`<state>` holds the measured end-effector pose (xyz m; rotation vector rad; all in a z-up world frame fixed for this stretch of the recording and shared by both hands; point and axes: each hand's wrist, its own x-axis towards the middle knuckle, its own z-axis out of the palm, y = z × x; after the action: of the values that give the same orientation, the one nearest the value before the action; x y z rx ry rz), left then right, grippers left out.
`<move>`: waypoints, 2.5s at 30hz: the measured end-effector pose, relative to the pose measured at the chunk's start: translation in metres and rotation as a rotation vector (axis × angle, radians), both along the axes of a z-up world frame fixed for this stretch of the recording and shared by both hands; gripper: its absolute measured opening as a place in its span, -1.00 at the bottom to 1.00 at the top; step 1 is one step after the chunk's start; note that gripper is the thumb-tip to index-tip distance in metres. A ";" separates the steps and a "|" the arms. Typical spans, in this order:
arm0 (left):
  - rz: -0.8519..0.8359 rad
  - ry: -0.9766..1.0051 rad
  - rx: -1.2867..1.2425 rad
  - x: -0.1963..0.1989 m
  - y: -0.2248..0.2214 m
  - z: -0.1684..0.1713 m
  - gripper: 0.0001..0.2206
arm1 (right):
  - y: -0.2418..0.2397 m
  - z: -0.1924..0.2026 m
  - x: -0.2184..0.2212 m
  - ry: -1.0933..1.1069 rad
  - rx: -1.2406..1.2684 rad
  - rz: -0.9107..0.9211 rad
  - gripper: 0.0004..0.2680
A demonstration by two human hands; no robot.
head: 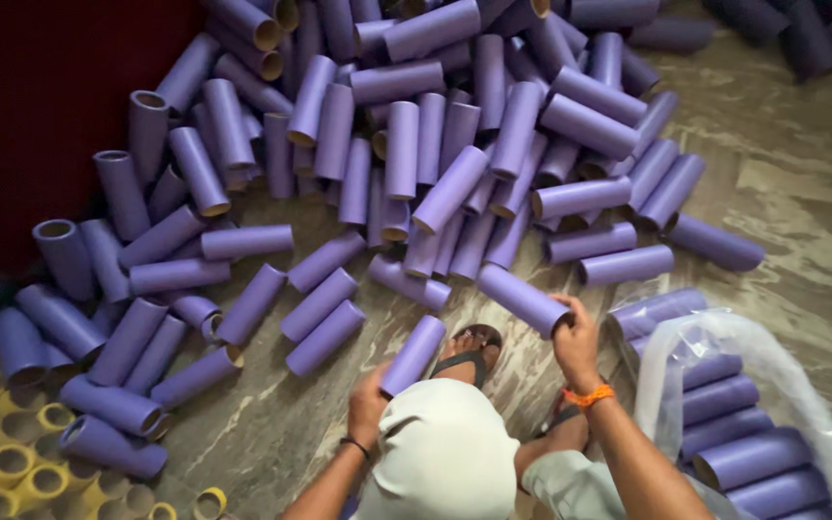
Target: The person opens a large plastic bag and places several purple cardboard tubes inside, arranging them in rows. They then continue to gather groups of tubes from a large pile on the floor and transfer them into the bag.
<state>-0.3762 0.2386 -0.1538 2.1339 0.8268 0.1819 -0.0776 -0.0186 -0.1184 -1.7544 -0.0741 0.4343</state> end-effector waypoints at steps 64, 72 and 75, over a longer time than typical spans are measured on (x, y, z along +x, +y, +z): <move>0.005 0.062 0.216 0.095 0.125 -0.069 -0.84 | 0.099 -0.034 0.000 0.869 1.420 -0.673 -0.76; 0.724 -0.942 -1.171 0.212 0.117 -0.096 -0.54 | 0.135 -0.046 0.070 0.864 1.507 -0.653 -0.78; 0.666 -1.042 -1.173 0.248 0.124 -0.087 -0.55 | 0.120 -0.027 0.013 0.339 1.062 -0.586 -0.70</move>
<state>-0.1281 0.3621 -0.2408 0.4559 0.6643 0.8210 -0.0651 0.1018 -0.1458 -0.5889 0.3828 0.1801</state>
